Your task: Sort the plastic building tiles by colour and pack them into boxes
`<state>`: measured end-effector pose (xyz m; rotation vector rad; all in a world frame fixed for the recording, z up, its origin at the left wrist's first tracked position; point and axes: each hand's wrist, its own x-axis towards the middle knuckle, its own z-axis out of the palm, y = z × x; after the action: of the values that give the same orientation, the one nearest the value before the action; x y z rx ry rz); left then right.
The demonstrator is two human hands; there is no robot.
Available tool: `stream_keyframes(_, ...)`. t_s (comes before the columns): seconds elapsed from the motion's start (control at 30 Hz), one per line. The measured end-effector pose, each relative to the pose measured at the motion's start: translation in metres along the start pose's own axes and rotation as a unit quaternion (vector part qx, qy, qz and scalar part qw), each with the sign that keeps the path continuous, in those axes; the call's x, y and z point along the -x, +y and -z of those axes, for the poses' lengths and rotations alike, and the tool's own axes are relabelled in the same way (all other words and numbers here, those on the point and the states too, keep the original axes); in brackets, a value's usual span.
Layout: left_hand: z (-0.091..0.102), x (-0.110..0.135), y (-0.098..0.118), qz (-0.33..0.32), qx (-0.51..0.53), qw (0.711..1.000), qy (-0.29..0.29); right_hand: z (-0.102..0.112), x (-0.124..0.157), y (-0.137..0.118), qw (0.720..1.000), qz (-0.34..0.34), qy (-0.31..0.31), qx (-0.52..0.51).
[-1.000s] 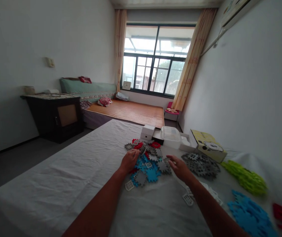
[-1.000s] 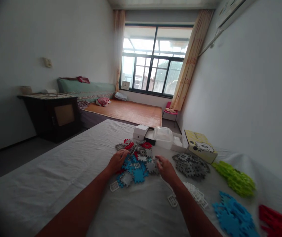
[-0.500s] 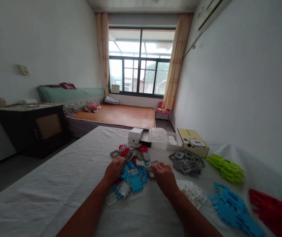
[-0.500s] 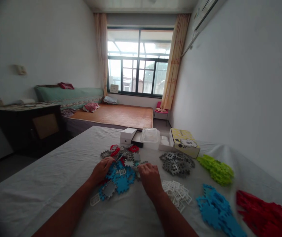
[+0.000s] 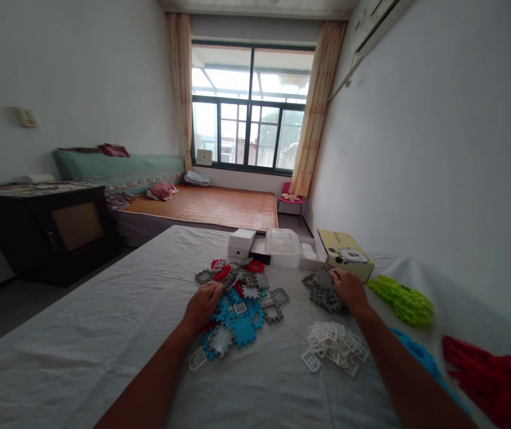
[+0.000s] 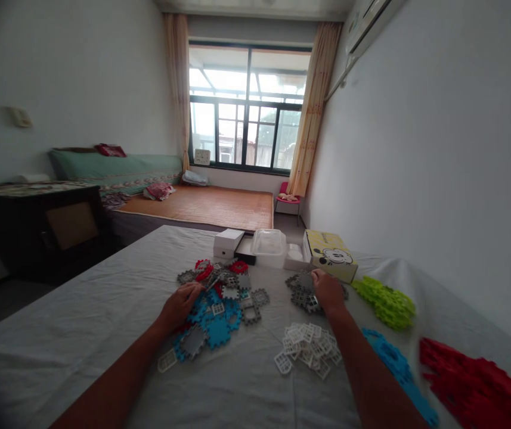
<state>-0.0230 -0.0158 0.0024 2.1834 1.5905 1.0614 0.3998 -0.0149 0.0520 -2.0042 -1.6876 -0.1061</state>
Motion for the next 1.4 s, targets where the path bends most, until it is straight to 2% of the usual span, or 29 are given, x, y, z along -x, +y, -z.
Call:
stream_keyframes(0.07,0.000,0.000,0.001,0.001,0.000,1.000,0.000,0.001,0.004,-0.012,1.000,0.011,0.018,0.019)
stream_keyframes(0.13,0.000,0.001,0.002,0.002,-0.002,1.000,0.000,-0.002,0.014,-0.034,0.997,0.074,0.008,0.014)
stream_keyframes(0.23,0.001,0.001,0.004,0.001,-0.009,1.000,-0.002,-0.016,0.035,-0.072,0.967,0.236,-0.089,-0.024)
stream_keyframes(0.27,0.001,0.001,0.005,0.000,-0.010,1.000,-0.001,-0.022,0.043,-0.083,0.954,0.275,-0.118,-0.028)
stream_keyframes(0.33,0.001,0.001,0.006,-0.004,-0.011,1.000,-0.001,-0.034,0.055,-0.097,0.940,0.310,-0.140,-0.008)
stream_keyframes(0.47,0.001,0.001,0.007,-0.005,-0.018,1.000,-0.005,-0.048,0.068,-0.104,0.940,0.315,-0.127,0.040)
stream_keyframes(0.57,0.001,0.000,0.007,-0.002,-0.018,1.000,-0.005,-0.044,0.068,-0.097,0.947,0.300,-0.099,0.060)
stream_keyframes(0.63,0.002,0.000,0.009,0.000,-0.015,1.000,-0.007,-0.036,0.062,-0.086,0.959,0.267,-0.057,0.080)
stream_keyframes(0.73,0.003,0.001,0.011,-0.002,-0.016,1.000,-0.009,-0.023,0.049,-0.059,0.977,0.182,0.000,0.110)
stream_keyframes(0.83,0.004,0.001,0.012,-0.005,-0.020,1.000,-0.010,-0.019,0.041,-0.041,0.988,0.114,0.024,0.106)
stream_keyframes(0.9,0.004,0.001,0.012,-0.010,-0.020,1.000,-0.011,-0.021,0.044,-0.044,0.991,0.128,-0.008,0.043)
stream_keyframes(0.93,0.003,0.001,0.012,-0.014,-0.019,1.000,-0.013,-0.023,0.048,-0.050,0.986,0.158,-0.049,-0.003)
stream_keyframes(1.03,0.002,0.001,0.011,-0.009,-0.018,1.000,-0.013,-0.028,0.065,-0.079,0.934,0.270,-0.199,-0.126)
stream_keyframes(1.1,0.002,0.002,0.011,-0.004,-0.019,1.000,-0.016,-0.029,0.076,-0.095,0.907,0.310,-0.241,-0.150)
stream_keyframes(1.13,0.002,0.002,0.011,-0.004,-0.019,1.000,-0.016,-0.029,0.080,-0.101,0.905,0.316,-0.243,-0.147)
stream_keyframes(1.27,0.002,0.002,0.012,-0.011,-0.019,1.000,-0.013,-0.026,0.077,-0.099,0.923,0.310,-0.205,-0.096)
stream_keyframes(1.4,0.001,0.002,0.010,-0.020,-0.020,1.000,-0.013,-0.022,0.054,-0.063,0.971,0.222,-0.090,-0.004)
